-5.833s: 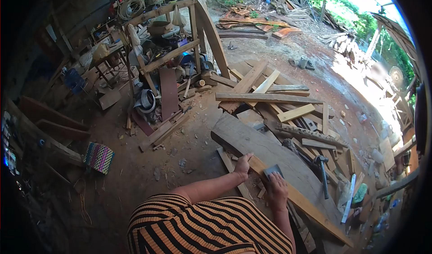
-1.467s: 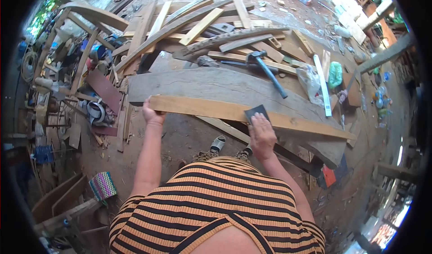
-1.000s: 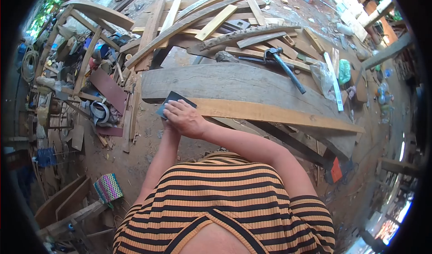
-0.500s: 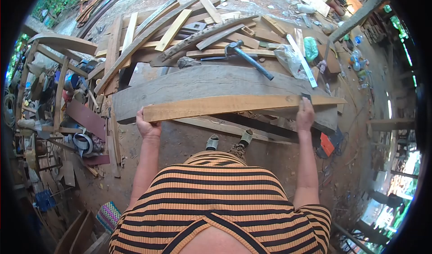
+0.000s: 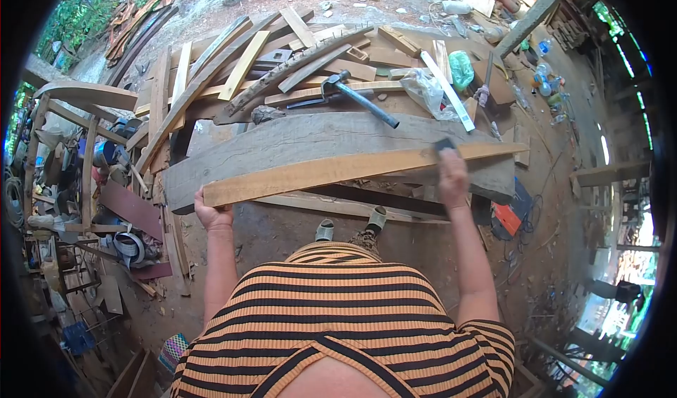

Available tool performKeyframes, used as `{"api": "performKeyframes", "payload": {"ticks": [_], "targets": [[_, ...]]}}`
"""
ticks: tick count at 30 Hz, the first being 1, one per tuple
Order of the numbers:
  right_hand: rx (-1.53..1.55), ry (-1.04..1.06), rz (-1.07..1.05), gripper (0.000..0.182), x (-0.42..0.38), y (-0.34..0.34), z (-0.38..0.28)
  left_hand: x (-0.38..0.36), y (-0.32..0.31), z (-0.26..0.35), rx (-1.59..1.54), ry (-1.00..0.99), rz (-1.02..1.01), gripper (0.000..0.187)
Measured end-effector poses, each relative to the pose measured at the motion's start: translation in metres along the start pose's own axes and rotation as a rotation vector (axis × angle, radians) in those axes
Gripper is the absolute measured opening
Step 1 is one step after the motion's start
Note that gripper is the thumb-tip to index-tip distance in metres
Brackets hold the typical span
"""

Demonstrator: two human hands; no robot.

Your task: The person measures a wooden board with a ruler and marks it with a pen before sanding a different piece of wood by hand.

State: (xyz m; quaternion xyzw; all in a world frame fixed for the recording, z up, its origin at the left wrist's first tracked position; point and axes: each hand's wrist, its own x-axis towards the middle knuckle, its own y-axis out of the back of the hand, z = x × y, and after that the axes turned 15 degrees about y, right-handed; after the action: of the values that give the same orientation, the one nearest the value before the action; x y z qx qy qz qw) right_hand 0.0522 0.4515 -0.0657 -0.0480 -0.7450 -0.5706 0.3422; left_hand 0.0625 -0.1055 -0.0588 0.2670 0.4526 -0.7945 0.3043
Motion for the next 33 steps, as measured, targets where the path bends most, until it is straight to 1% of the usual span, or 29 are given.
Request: {"api": "performKeyframes", "payload": {"ticks": [1,2,3,5,6,7,8,9,10,11,12,13,15,16,17,18,19,20,21,23,24,25,26,27,28,29,31,32,33], "targets": [[-0.075,-0.096,0.028,0.025,-0.017,0.0,0.035,0.0,0.0,0.001,0.005,0.003,0.0,0.028],[-0.154,-0.199,0.054,0.025,-0.027,0.001,0.055,0.0,0.0,0.001,-0.003,-0.012,0.022,0.027],[-0.163,-0.214,0.051,0.025,-0.019,0.008,0.049,0.0,-0.001,0.0,-0.009,-0.022,0.04,0.026],[-0.003,-0.386,-0.004,0.024,0.004,0.01,0.019,0.002,-0.004,-0.001,0.02,-0.037,0.014,0.025],[-0.009,-0.246,0.001,0.022,0.015,0.003,-0.012,0.003,-0.001,0.001,0.037,-0.065,-0.005,0.025],[0.011,-0.067,0.062,0.023,0.025,-0.004,-0.046,0.018,0.013,0.007,0.029,-0.069,-0.055,0.025],[0.088,0.051,0.127,0.027,0.023,-0.021,-0.074,0.019,0.013,0.009,0.038,-0.056,-0.061,0.025],[0.267,0.098,0.073,0.03,0.036,-0.007,-0.106,0.019,0.011,0.009,-0.004,-0.08,-0.041,0.026],[0.316,0.158,0.028,0.028,0.037,-0.003,-0.123,0.018,0.009,0.011,-0.046,-0.107,-0.021,0.026],[0.355,0.187,0.001,0.027,0.037,0.004,-0.117,0.017,0.011,0.014,-0.078,-0.1,-0.014,0.026],[0.395,0.217,-0.026,0.026,0.035,0.01,-0.108,0.019,0.016,0.018,-0.072,-0.096,-0.021,0.026],[0.34,0.191,-0.01,0.025,0.031,0.014,-0.082,0.021,0.021,0.021,-0.05,-0.094,-0.046,0.026],[0.179,0.11,-0.012,0.024,0.013,0.026,-0.004,0.025,0.029,0.026,-0.023,-0.089,-0.051,0.024],[0.071,0.004,-0.061,0.026,-0.005,0.031,0.04,0.023,0.029,0.025,-0.022,-0.087,-0.053,0.024],[-0.015,-0.124,-0.054,0.027,-0.025,0.034,0.083,0.019,0.027,0.024,-0.027,-0.079,-0.067,0.024],[-0.066,-0.283,0.011,0.029,-0.05,0.028,0.129,0.016,0.026,0.023,-0.031,-0.071,-0.081,0.024],[-0.116,-0.37,0.021,0.029,-0.069,0.027,0.167,0.016,0.03,0.025,-0.042,-0.064,-0.118,0.025],[-0.167,-0.46,0.03,0.029,-0.08,0.027,0.189,0.015,0.032,0.026,-0.036,-0.063,-0.118,0.025],[-0.167,-0.465,0.032,0.029,-0.069,0.034,0.18,0.014,0.032,0.027,-0.031,-0.096,-0.087,0.026],[-0.1,-0.463,-0.058,0.028,-0.04,0.034,0.146,0.014,0.033,0.029,-0.023,-0.13,-0.057,0.026],[-0.197,-0.242,0.014,0.028,-0.041,0.014,0.124,0.013,0.034,0.03,0.037,-0.157,-0.06,0.027],[0.018,-0.234,-0.011,0.028,-0.02,0.023,0.081,0.012,0.036,0.031,0.098,-0.184,-0.063,0.028],[0.107,-0.047,0.092,0.027,-0.012,0.021,0.05,0.014,0.038,0.034,0.102,-0.184,-0.059,0.028],[0.186,0.02,0.043,0.027,-0.006,0.026,0.017,0.017,0.042,0.037,0.085,-0.168,-0.038,0.028],[0.263,0.087,-0.004,0.027,-0.004,0.032,0.0,0.018,0.045,0.039,0.07,-0.152,-0.019,0.029],[0.263,0.082,-0.002,0.027,-0.004,0.036,0.007,0.016,0.046,0.041,0.075,-0.152,-0.021,0.029],[0.292,0.202,-0.081,0.027,-0.009,0.045,0.032,0.014,0.048,0.041,0.089,-0.184,0.005,0.029],[0.29,0.173,-0.051,0.03,-0.01,0.05,0.063,0.01,0.046,0.039,0.091,-0.185,0.001,0.029],[0.157,0.152,-0.004,0.025,-0.02,0.047,0.099,0.005,0.044,0.039,0.076,-0.158,0.027,0.029]]}}
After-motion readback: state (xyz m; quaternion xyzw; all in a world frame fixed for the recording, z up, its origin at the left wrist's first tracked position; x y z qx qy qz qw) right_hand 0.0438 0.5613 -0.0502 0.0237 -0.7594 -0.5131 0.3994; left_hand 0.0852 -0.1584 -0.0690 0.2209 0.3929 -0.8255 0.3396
